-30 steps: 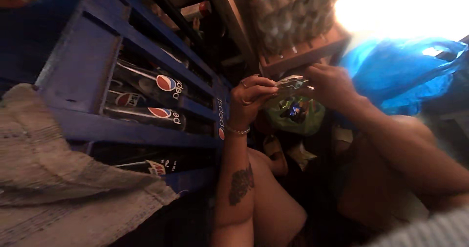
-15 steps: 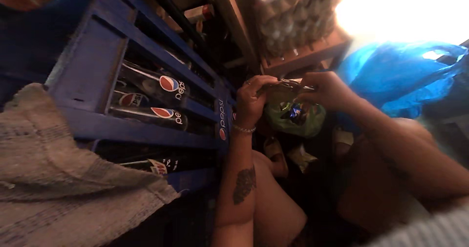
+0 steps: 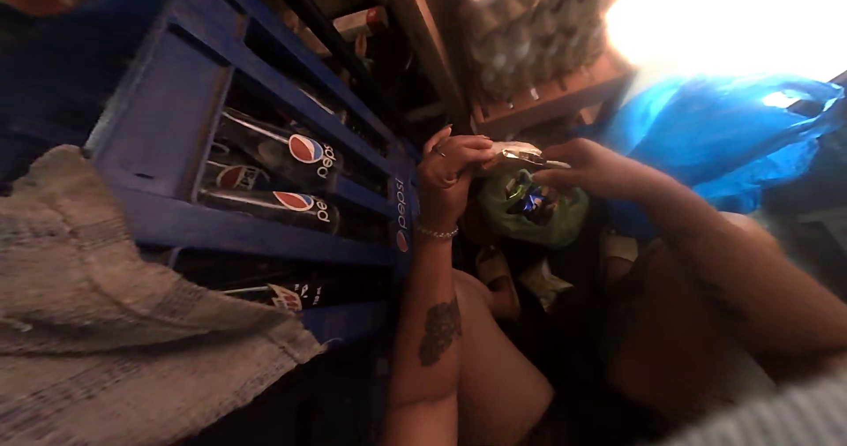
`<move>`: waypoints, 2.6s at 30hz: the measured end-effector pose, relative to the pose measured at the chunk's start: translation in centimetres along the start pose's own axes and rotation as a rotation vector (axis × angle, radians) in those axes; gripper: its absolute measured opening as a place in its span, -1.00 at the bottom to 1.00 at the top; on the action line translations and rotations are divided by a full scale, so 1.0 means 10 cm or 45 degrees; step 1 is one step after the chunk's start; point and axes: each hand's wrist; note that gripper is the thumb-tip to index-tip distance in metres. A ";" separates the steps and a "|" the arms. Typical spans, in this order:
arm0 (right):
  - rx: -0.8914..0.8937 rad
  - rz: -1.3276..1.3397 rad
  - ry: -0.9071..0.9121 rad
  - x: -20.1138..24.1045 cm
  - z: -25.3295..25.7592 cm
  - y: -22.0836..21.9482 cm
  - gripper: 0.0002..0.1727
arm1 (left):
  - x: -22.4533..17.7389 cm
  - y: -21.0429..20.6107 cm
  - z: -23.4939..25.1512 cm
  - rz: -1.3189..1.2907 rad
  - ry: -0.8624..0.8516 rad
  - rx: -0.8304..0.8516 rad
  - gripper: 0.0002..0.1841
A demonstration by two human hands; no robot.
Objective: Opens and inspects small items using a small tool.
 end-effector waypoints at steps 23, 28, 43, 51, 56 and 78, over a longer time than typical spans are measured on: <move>0.146 0.687 -0.024 -0.13 0.03 -0.41 -0.59 | 0.05 0.12 -0.01 -0.010 0.045 0.108 -0.87; 0.186 0.616 -0.074 -0.10 -0.02 -0.39 -0.64 | 0.04 0.15 -0.02 -0.007 0.065 0.153 -0.86; 0.123 0.495 -0.056 -0.10 -0.06 -0.25 -0.80 | 0.00 0.11 0.01 -0.028 0.074 0.219 -0.85; 0.154 0.414 0.005 -0.16 -0.16 -0.02 -0.79 | 0.09 0.24 -0.03 0.043 0.129 0.164 -0.86; 0.023 0.397 0.077 -0.16 -0.19 0.10 -0.80 | 0.07 0.17 0.00 -0.159 0.187 0.061 -0.90; -0.391 0.692 0.230 -0.07 -0.10 -0.01 -0.67 | -0.16 0.11 0.02 -0.126 0.703 0.031 -0.81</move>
Point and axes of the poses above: each hand's wrist, its own z-axis towards the middle knuckle, its own y-axis out of the back of the hand, x = y × z, and after that the axes turned 2 degrees about x, right-handed
